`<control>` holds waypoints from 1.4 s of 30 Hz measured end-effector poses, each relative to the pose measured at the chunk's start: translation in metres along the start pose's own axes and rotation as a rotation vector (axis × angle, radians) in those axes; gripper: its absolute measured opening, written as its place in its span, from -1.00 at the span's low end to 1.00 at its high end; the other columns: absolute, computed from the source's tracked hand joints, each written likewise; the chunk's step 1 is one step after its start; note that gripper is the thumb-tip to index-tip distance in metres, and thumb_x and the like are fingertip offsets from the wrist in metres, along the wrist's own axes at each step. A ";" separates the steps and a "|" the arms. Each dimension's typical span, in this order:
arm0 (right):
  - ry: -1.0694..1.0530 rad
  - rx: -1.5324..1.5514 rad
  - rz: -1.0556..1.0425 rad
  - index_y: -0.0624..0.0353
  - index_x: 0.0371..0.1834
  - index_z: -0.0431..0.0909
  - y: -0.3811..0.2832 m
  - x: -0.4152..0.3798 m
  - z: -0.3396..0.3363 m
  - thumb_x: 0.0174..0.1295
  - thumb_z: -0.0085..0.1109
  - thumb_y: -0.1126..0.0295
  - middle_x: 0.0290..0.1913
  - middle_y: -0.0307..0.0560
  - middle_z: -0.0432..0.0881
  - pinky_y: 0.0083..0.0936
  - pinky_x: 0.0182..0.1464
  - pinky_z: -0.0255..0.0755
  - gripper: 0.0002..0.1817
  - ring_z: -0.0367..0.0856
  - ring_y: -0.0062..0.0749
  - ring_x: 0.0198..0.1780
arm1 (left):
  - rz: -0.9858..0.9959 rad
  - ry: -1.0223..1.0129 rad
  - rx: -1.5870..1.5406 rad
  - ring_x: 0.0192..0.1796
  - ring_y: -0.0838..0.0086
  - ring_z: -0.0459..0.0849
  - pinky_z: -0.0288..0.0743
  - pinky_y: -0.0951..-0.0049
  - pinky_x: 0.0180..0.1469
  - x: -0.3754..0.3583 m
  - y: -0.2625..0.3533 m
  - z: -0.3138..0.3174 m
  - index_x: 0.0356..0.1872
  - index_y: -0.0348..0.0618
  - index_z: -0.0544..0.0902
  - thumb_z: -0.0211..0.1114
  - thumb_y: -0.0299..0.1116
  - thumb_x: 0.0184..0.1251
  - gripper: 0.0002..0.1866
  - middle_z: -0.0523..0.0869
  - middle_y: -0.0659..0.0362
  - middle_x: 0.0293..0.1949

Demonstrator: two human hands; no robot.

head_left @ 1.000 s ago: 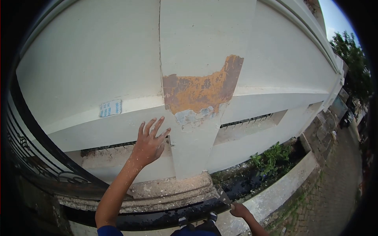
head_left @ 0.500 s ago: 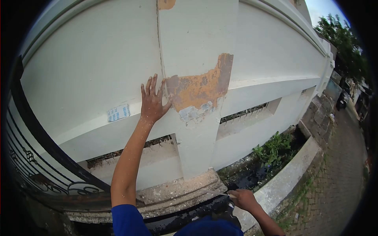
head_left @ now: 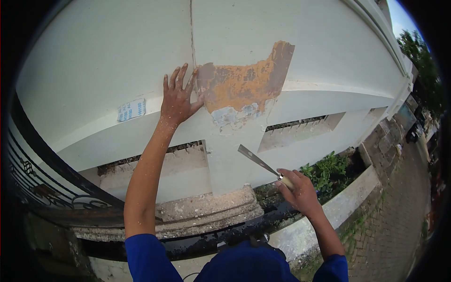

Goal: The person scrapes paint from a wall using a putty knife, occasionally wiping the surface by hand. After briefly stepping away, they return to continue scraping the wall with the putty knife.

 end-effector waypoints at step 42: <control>0.268 1.119 0.140 0.17 0.50 0.06 -0.025 0.158 0.136 0.41 0.02 0.36 -0.45 -0.34 0.43 -0.72 -0.47 0.32 -0.37 0.31 -0.76 -0.52 | 0.081 0.235 -0.068 0.10 0.26 0.58 0.52 0.32 0.10 -0.002 -0.001 -0.003 0.14 0.00 0.60 0.38 -0.22 -0.02 -0.43 0.55 0.15 0.23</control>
Point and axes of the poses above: each hand's wrist, its own x-axis towards the middle knuckle, its own z-axis out of the palm, y = z × x, the point moved 7 cm from there along x, towards the middle knuckle
